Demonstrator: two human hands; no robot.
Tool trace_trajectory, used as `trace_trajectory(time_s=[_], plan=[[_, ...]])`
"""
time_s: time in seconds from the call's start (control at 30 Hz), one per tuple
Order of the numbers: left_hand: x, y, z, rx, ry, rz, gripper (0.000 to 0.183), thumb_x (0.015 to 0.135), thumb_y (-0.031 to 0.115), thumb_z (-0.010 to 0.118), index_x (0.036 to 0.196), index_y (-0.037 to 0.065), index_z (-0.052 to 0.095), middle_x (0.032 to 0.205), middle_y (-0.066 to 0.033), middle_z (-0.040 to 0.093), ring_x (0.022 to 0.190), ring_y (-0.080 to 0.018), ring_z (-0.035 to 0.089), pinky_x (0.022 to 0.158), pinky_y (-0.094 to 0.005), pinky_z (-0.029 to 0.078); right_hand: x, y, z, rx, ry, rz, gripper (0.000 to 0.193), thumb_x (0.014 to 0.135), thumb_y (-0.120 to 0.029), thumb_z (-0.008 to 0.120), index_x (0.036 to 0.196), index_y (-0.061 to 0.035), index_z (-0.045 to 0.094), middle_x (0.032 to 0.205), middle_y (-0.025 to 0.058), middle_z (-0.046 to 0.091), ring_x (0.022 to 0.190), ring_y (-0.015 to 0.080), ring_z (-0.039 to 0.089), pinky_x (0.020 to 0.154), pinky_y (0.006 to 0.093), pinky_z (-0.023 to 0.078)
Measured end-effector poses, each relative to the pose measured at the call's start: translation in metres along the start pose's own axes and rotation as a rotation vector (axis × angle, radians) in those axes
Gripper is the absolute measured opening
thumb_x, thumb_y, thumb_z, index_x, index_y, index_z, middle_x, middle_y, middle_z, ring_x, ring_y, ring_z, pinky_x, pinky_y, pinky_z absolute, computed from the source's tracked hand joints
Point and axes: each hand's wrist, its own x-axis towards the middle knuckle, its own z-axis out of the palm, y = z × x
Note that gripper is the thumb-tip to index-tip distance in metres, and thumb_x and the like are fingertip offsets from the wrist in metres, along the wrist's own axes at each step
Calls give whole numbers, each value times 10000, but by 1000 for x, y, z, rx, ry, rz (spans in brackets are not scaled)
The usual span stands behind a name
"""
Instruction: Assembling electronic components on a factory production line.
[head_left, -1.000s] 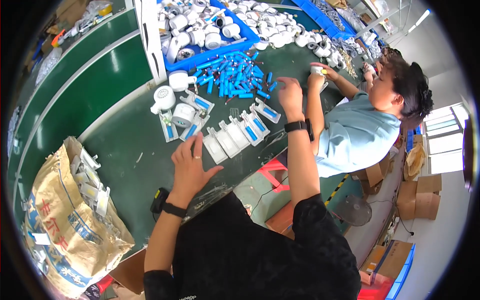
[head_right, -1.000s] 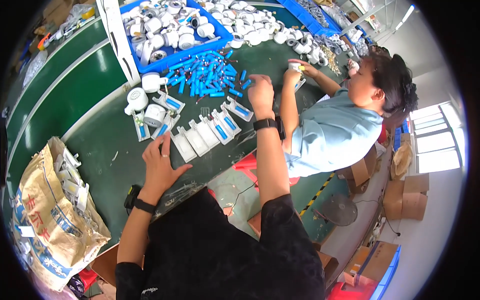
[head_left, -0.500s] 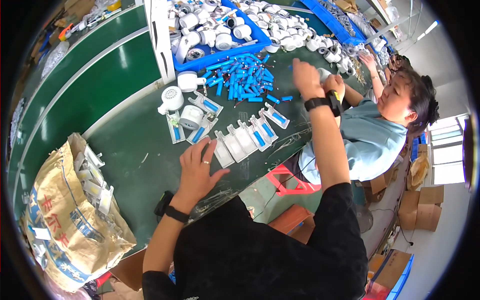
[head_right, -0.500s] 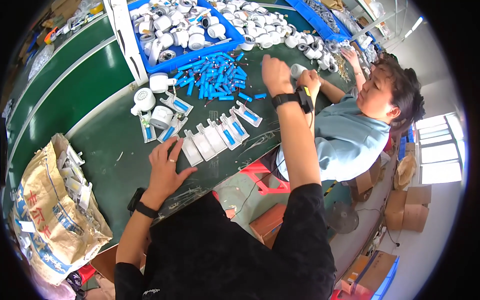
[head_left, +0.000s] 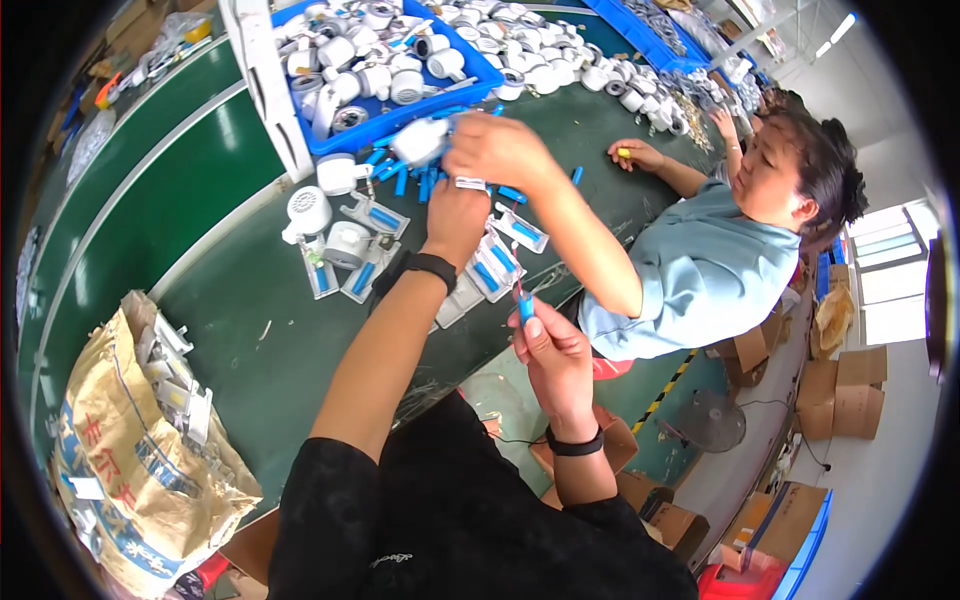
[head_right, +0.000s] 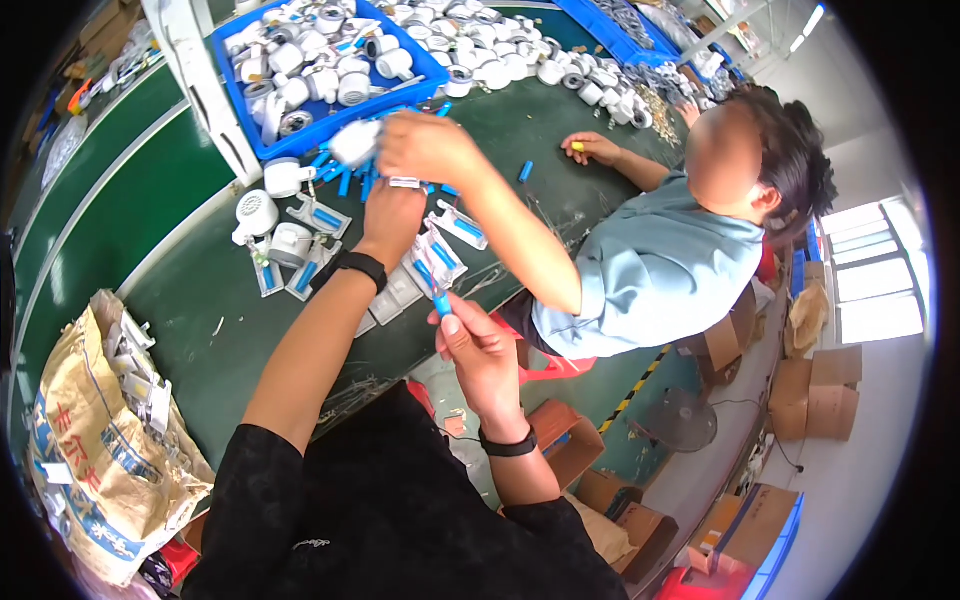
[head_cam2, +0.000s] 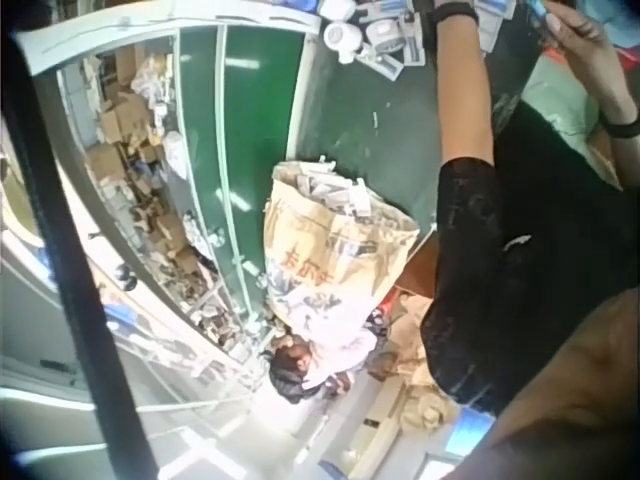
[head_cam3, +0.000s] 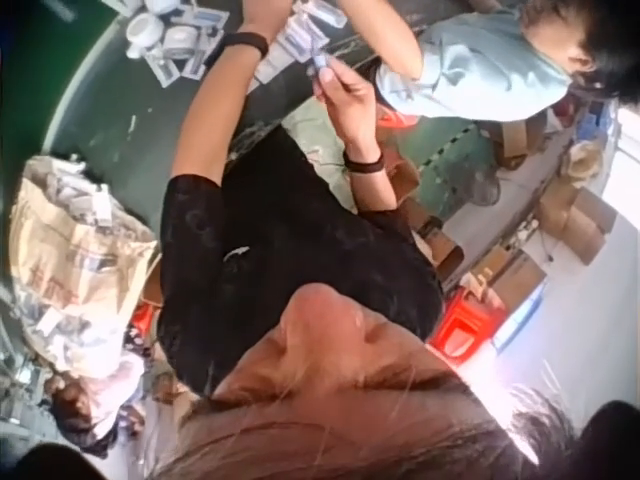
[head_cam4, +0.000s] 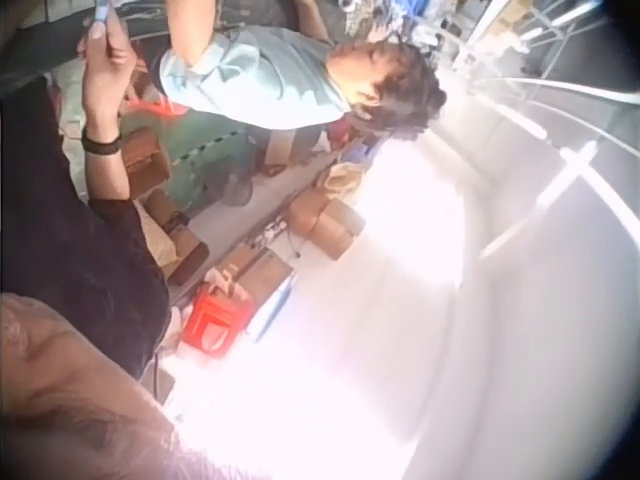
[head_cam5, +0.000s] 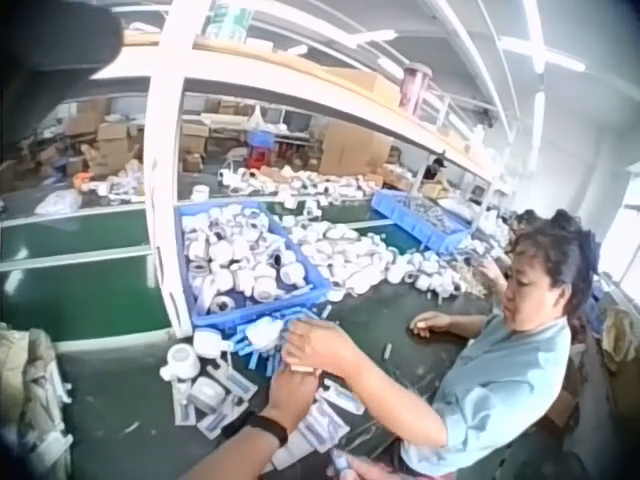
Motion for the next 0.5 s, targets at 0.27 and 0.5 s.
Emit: trace_trajectory(time_s=[0.27, 0.5], plan=[[-2, 4, -12, 6, 65, -70, 125, 850, 130, 641, 883, 68, 745, 1029, -119, 667, 985, -292, 635, 840, -442, 502, -18, 1, -19, 58, -13, 135, 274, 969, 40, 663, 1241, 4, 662, 1192, 126, 702, 1056, 250, 722, 903, 338, 601], [-35, -29, -113, -519, 280, -338, 221, 920, 184, 745, 1043, 0, 734, 1005, -146, 742, 898, -314, 709, 783, -426, 566, 22, 31, -19, -507, 152, -92, 197, 962, -12, 705, 1152, 28, 737, 962, 45, 677, 732, 85, 634, 661, 223, 527]])
